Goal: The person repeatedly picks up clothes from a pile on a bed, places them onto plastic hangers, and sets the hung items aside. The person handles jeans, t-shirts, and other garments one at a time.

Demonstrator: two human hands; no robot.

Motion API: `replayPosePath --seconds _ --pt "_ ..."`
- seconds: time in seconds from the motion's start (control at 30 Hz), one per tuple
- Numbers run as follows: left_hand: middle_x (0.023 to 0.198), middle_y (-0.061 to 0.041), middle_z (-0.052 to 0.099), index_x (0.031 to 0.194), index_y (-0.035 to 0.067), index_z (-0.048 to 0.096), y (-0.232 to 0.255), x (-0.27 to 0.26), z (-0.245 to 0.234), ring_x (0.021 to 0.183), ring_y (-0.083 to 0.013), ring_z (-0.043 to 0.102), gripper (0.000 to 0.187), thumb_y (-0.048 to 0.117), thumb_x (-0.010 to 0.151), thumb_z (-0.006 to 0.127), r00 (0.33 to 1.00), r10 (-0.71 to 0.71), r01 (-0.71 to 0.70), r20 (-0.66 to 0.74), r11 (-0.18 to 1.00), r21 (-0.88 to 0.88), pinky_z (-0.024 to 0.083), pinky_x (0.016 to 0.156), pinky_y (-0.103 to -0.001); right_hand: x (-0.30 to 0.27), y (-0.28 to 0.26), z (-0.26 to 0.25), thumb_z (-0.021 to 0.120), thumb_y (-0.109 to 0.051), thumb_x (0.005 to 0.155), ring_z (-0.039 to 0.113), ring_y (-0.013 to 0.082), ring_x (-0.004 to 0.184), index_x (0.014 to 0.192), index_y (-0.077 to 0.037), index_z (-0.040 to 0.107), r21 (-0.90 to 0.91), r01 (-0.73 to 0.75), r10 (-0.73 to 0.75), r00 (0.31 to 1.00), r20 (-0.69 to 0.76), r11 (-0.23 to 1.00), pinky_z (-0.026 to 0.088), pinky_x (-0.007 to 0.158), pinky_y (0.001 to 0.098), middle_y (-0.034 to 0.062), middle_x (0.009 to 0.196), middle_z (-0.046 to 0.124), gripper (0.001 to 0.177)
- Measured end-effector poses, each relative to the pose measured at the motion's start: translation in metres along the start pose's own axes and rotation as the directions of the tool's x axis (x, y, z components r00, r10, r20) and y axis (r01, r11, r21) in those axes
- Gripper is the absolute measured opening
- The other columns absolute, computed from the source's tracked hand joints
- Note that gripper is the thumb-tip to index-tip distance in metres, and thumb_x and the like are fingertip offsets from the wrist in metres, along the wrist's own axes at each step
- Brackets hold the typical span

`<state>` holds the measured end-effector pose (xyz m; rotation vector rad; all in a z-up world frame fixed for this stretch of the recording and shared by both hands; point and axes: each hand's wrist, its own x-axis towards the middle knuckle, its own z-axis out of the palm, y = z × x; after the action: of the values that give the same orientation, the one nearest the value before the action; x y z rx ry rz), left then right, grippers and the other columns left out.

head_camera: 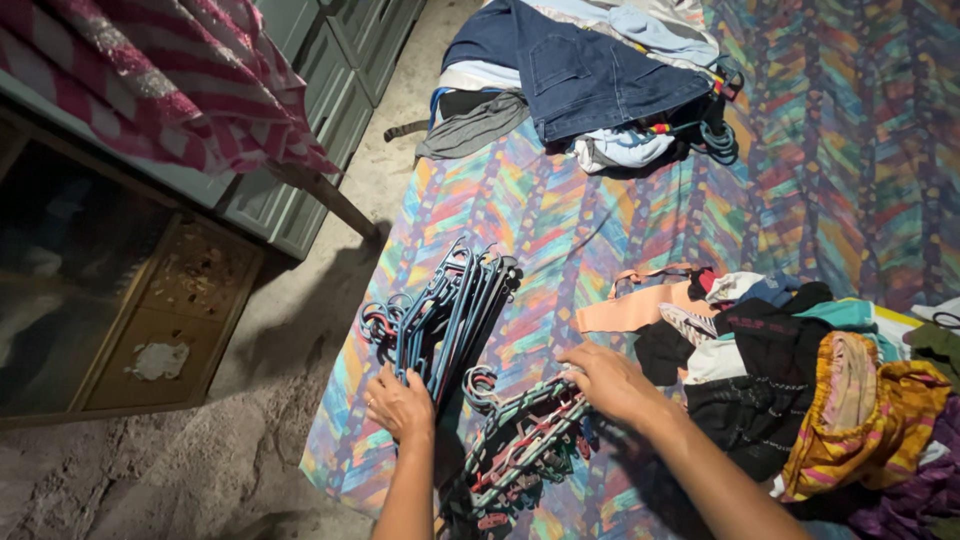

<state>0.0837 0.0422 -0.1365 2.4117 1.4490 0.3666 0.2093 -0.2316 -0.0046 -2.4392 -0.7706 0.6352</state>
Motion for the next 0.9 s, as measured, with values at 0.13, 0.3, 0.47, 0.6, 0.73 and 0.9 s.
replayPosePath --seconds 0.13,0.3,0.47,0.6,0.73,0.9 --pt "0.120 -0.014 0.053 0.119 0.009 0.060 0.025 0.000 -0.006 0.112 -0.0339 0.046 0.048 0.031 0.077 0.067 0.985 0.120 -0.125 -0.127 0.992 -0.027 0.032 0.097 -0.051 0.013 0.025 -0.007 0.057 -0.017 0.083 0.055 0.0310 0.112 0.112 -0.012 0.063 0.011 -0.019 0.019 1.000 -0.011 1.000 0.042 0.095 0.0395 0.0128 0.116 0.060 0.031" --pt "0.122 -0.015 0.053 0.121 0.007 0.059 0.089 0.000 0.006 0.114 -0.0352 0.045 0.047 0.029 0.080 0.064 0.935 0.322 -0.346 -0.145 0.919 -0.189 0.034 0.097 -0.050 0.024 0.064 -0.029 0.055 -0.016 0.082 0.056 0.0279 0.116 0.116 -0.011 0.062 0.086 -0.166 0.169 0.985 -0.033 0.982 0.043 0.099 0.0368 0.0115 0.122 0.061 0.035" --pt "0.117 -0.014 0.056 0.117 0.007 0.061 0.178 0.001 0.021 0.112 -0.0344 0.049 0.040 0.026 0.082 0.064 0.882 0.465 -0.456 -0.077 0.800 -0.390 0.037 0.095 -0.048 0.035 0.107 -0.044 0.059 -0.019 0.082 0.049 0.0283 0.122 0.122 -0.012 0.057 0.093 -0.191 0.202 0.972 -0.120 0.977 0.038 0.102 0.0381 0.0112 0.128 0.055 0.040" --pt "0.111 -0.016 0.058 0.112 0.008 0.064 0.244 0.006 0.036 0.110 -0.0356 0.049 0.035 0.023 0.079 0.065 0.807 0.591 -0.530 0.006 0.729 -0.434 0.038 0.094 -0.046 0.045 0.133 -0.055 0.062 -0.020 0.082 0.044 0.0320 0.124 0.132 -0.016 0.047 0.074 -0.303 0.310 0.942 -0.129 0.950 0.038 0.101 0.0402 0.0121 0.135 0.046 0.053" --pt "0.110 -0.019 0.060 0.110 0.005 0.064 0.293 0.027 0.085 0.115 -0.0390 0.048 0.039 0.026 0.078 0.067 0.776 0.629 -0.549 0.046 0.709 -0.442 0.035 0.100 -0.046 0.063 0.157 -0.058 0.063 -0.020 0.082 0.042 0.0337 0.126 0.136 -0.018 0.043 0.065 -0.320 0.326 0.928 -0.179 0.945 0.037 0.103 0.0416 0.0122 0.138 0.044 0.057" --pt "0.118 -0.023 0.060 0.117 -0.001 0.059 0.329 0.069 0.160 0.114 -0.0377 0.053 0.049 0.034 0.084 0.062 0.827 0.511 -0.338 0.233 0.784 -0.521 0.037 0.100 -0.044 0.080 0.171 -0.060 0.061 -0.023 0.084 0.037 0.0287 0.132 0.137 -0.022 0.040 0.089 -0.470 0.477 0.875 -0.085 0.878 0.036 0.104 0.0427 0.0060 0.145 0.037 0.056"
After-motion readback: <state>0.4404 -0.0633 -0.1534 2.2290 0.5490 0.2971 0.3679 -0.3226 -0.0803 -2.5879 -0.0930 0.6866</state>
